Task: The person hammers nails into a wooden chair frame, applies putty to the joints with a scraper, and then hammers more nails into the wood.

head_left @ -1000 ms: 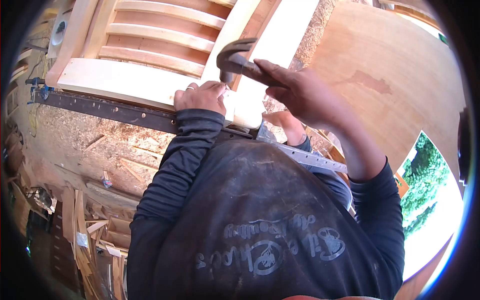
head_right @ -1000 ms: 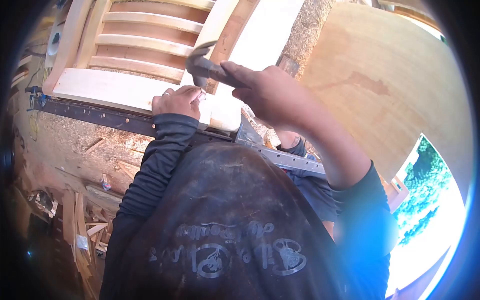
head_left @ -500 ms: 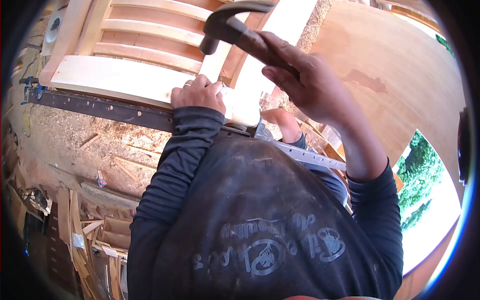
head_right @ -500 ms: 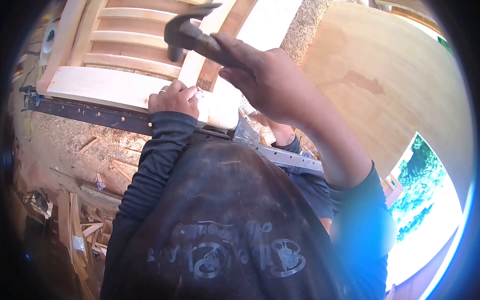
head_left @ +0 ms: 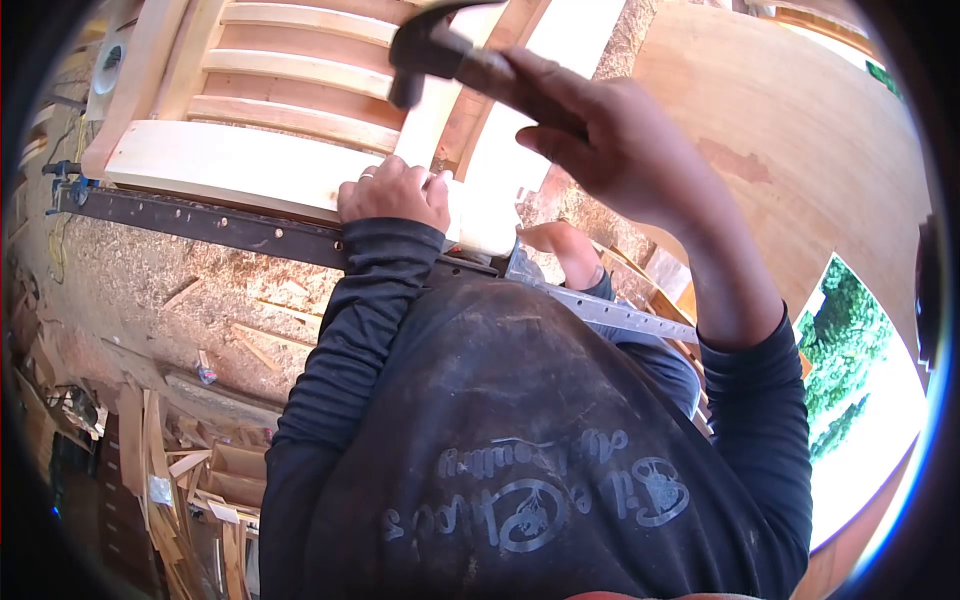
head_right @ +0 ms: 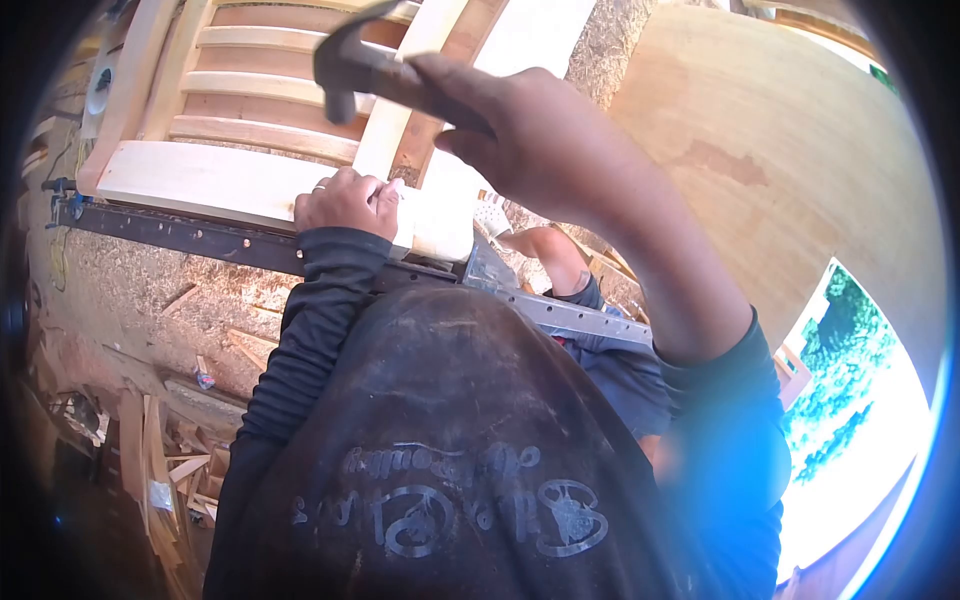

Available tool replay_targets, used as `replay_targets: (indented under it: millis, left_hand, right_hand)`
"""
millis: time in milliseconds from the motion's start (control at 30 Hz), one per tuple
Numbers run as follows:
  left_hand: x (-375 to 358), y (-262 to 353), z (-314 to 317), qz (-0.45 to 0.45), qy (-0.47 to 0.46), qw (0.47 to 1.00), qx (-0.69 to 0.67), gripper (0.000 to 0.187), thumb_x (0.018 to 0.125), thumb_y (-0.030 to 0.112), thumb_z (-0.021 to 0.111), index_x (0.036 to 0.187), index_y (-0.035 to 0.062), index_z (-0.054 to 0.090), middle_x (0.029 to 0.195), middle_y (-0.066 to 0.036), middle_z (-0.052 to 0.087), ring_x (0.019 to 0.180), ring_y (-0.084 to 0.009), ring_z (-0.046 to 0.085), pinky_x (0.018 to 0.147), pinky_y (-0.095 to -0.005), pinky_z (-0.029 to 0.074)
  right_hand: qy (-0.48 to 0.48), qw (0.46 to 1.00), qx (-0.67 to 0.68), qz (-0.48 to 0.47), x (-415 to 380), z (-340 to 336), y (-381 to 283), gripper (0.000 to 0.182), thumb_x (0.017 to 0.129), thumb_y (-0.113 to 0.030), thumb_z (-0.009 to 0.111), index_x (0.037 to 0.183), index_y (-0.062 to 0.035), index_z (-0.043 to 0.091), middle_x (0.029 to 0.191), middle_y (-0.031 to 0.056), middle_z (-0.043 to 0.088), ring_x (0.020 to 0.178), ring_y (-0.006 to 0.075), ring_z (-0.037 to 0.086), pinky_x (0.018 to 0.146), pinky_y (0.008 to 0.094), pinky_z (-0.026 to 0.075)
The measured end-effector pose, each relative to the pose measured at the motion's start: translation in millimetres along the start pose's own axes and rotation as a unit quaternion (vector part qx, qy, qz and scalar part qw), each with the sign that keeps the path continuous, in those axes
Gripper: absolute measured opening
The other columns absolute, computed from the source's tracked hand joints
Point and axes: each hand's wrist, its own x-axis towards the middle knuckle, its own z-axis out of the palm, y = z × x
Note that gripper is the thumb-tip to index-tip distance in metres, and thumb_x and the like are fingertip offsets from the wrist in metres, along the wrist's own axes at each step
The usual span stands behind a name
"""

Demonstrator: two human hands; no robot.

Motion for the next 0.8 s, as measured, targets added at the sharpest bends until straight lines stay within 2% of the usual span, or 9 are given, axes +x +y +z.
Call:
replay_targets:
  millis: [133, 233, 267, 367, 467, 567, 633, 733, 800]
  left_hand:
    - [2.3, 1.0, -7.8, -0.009, -0.033, 0.999, -0.004, 0.029, 0.089, 0.041, 0.068, 0.082, 0.0145, 0.077, 0.09, -0.006, 0.069, 0.09, -0.027, 0.066, 0.084, -0.0454, 0.042]
    - [3.1, 2.2, -4.0, -0.026, -0.026, 0.999, 0.007, 0.029, 0.089, 0.041, 0.069, 0.081, 0.0144, 0.077, 0.089, -0.006, 0.069, 0.09, -0.0269, 0.067, 0.083, -0.0452, 0.042]
    - [3.3, 2.2, -4.3, -0.033, -0.034, 0.999, 0.004, 0.028, 0.089, 0.04, 0.07, 0.081, 0.0137, 0.077, 0.09, -0.007, 0.069, 0.091, -0.0264, 0.067, 0.085, -0.0446, 0.042]
    - [4.8, 4.4, -6.6, -0.044, -0.052, 0.998, 0.001, 0.028, 0.089, 0.039, 0.072, 0.083, 0.0119, 0.078, 0.09, -0.007, 0.07, 0.094, -0.0256, 0.067, 0.088, -0.0434, 0.042]
    - [3.4, 3.4, -8.7, -0.031, -0.044, 0.999, -0.001, 0.028, 0.088, 0.038, 0.073, 0.083, 0.0116, 0.078, 0.09, -0.008, 0.071, 0.091, -0.0264, 0.068, 0.086, -0.0431, 0.043]
    - [4.7, 1.1, -7.8, -0.011, -0.027, 0.999, -0.017, 0.026, 0.086, 0.038, 0.074, 0.084, 0.0124, 0.078, 0.089, -0.008, 0.071, 0.09, -0.027, 0.068, 0.084, -0.0431, 0.044]
    - [2.9, -1.1, -10.6, -0.012, -0.048, 0.999, -0.006, 0.023, 0.085, 0.037, 0.075, 0.085, 0.0134, 0.079, 0.089, -0.009, 0.07, 0.089, -0.0271, 0.068, 0.083, -0.043, 0.044]
    - [4.0, -35.4, -5.9, 0.017, 0.119, 0.991, -0.051, 0.015, 0.083, 0.031, 0.076, 0.08, 0.0172, 0.073, 0.077, -0.003, 0.068, 0.075, -0.0263, 0.068, 0.072, -0.044, 0.045]
    - [15.6, -62.8, -28.8, -0.003, 0.209, 0.977, -0.047, 0.011, 0.084, 0.028, 0.075, 0.083, 0.0181, 0.071, 0.07, -0.002, 0.065, 0.064, -0.0265, 0.064, 0.063, -0.0411, 0.046]
  right_hand:
    - [-0.165, 0.973, -0.158, 0.019, 7.1, 6.1, 0.7, 0.054, 0.097, -0.018, 0.065, 0.149, -0.0192, 0.051, 0.084, 0.0204, 0.068, 0.07, 0.0334, 0.066, 0.066, 0.0502, 0.049]
    - [-0.094, 0.989, -0.118, 0.003, 16.4, -1.1, -1.2, 0.054, 0.096, -0.016, 0.066, 0.149, -0.0168, 0.052, 0.082, 0.021, 0.067, 0.069, 0.0331, 0.065, 0.066, 0.048, 0.049]
    - [-0.032, 0.995, -0.072, -0.054, 17.2, -2.5, 2.4, 0.055, 0.096, -0.015, 0.067, 0.149, -0.0146, 0.051, 0.08, 0.02, 0.064, 0.065, 0.0298, 0.062, 0.064, 0.0445, 0.049]
    - [0.073, 0.995, 0.027, -0.059, 20.4, -1.7, -3.4, 0.055, 0.096, -0.013, 0.068, 0.149, -0.0145, 0.052, 0.072, 0.014, 0.058, 0.06, 0.0218, 0.055, 0.062, 0.0397, 0.048]
    - [-0.152, 0.972, -0.175, 0.032, 23.1, -0.6, -11.4, 0.052, 0.097, -0.013, 0.065, 0.148, -0.0196, 0.054, 0.073, 0.0155, 0.064, 0.061, 0.0258, 0.061, 0.063, 0.0438, 0.05]
    - [-0.119, 0.979, -0.161, -0.04, 24.5, -3.1, -4.4, 0.052, 0.097, -0.01, 0.065, 0.147, -0.0197, 0.055, 0.077, 0.0177, 0.067, 0.062, 0.0318, 0.06, 0.064, 0.0443, 0.05]
    - [-0.022, 0.993, -0.084, -0.076, 30.7, -12.1, -14.4, 0.053, 0.097, -0.01, 0.066, 0.147, -0.017, 0.055, 0.082, 0.0177, 0.07, 0.064, 0.0281, 0.062, 0.066, 0.0405, 0.052]
    - [0.146, 0.972, 0.046, -0.178, 42.6, -3.5, -3.6, 0.051, 0.099, -0.011, 0.065, 0.148, -0.014, 0.052, 0.086, 0.0182, 0.071, 0.065, 0.0189, 0.061, 0.066, 0.035, 0.052]
    - [0.053, 0.99, -0.021, -0.127, 36.5, -2.6, -9.6, 0.053, 0.098, -0.01, 0.065, 0.149, -0.0185, 0.052, 0.091, 0.0199, 0.071, 0.07, 0.0223, 0.066, 0.066, 0.0375, 0.053]
